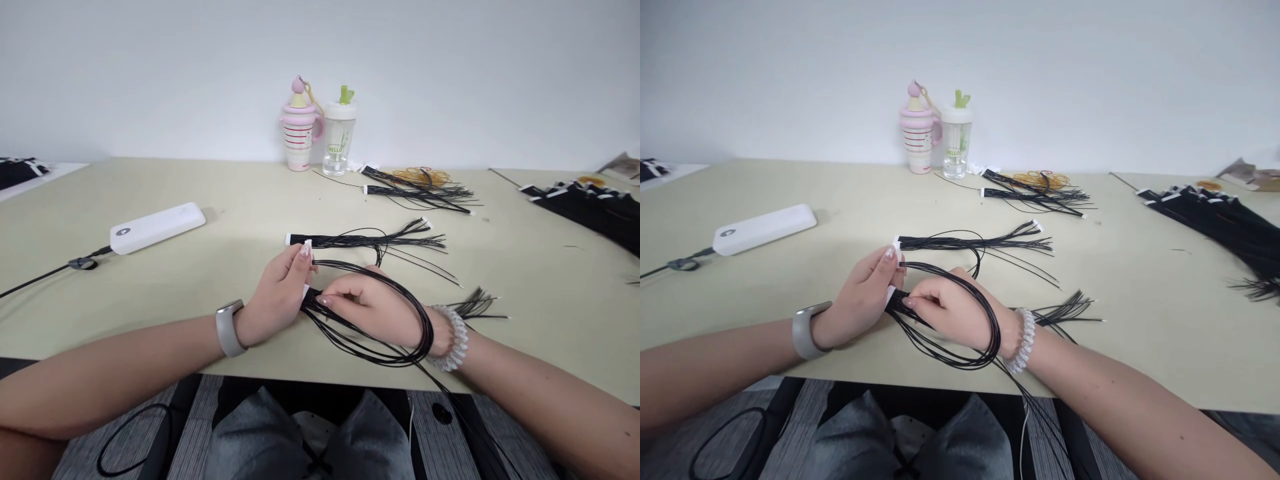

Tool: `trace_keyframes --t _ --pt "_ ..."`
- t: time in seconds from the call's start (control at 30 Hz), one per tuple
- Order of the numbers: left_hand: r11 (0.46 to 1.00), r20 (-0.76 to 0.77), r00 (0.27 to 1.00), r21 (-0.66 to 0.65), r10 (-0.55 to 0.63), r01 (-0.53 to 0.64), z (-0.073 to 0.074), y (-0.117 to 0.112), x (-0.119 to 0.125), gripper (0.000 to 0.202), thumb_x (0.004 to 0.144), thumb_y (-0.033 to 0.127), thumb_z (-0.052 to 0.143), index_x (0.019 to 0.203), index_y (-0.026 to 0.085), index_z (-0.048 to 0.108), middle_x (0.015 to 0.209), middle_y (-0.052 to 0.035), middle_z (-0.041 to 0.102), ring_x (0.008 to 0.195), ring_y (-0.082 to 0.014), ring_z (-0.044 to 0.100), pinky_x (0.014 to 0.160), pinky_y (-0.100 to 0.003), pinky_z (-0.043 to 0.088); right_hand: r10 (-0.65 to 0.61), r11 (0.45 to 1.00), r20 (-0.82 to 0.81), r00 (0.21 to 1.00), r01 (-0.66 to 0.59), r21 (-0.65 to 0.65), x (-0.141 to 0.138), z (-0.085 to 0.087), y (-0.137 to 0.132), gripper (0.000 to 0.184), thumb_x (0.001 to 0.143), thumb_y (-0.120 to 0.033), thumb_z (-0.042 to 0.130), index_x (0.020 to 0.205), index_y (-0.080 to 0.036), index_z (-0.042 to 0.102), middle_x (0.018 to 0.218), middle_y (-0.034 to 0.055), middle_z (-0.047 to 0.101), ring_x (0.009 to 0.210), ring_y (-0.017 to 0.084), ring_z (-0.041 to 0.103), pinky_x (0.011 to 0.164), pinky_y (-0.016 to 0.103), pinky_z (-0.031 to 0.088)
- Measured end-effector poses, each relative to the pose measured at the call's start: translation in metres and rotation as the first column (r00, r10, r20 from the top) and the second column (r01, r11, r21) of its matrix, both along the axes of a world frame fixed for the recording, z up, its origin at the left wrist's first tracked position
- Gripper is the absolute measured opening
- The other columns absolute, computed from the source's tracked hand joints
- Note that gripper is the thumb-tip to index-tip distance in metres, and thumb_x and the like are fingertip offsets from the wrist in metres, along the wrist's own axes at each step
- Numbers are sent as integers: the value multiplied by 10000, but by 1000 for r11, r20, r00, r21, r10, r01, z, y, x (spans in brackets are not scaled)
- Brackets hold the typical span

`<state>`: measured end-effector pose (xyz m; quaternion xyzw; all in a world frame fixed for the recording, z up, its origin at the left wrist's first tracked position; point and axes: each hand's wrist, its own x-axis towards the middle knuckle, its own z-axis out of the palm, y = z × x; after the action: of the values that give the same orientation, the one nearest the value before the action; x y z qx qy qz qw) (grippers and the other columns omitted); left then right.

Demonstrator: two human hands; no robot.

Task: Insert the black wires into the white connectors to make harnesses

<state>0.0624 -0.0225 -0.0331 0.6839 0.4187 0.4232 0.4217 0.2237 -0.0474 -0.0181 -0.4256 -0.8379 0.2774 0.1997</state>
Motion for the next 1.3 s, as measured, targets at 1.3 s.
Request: trace_keyframes --t 1.3 --pt "997 -50 999 -75 17 -21 -5 5 -1 402 888 465 272 667 151 391 570 23 374 531 -69 341 522 -206 294 -342 654 -803 488 737 169 86 51 37 147 639 -66 568 762 -111 634 734 70 641 602 122 598 555 262 468"
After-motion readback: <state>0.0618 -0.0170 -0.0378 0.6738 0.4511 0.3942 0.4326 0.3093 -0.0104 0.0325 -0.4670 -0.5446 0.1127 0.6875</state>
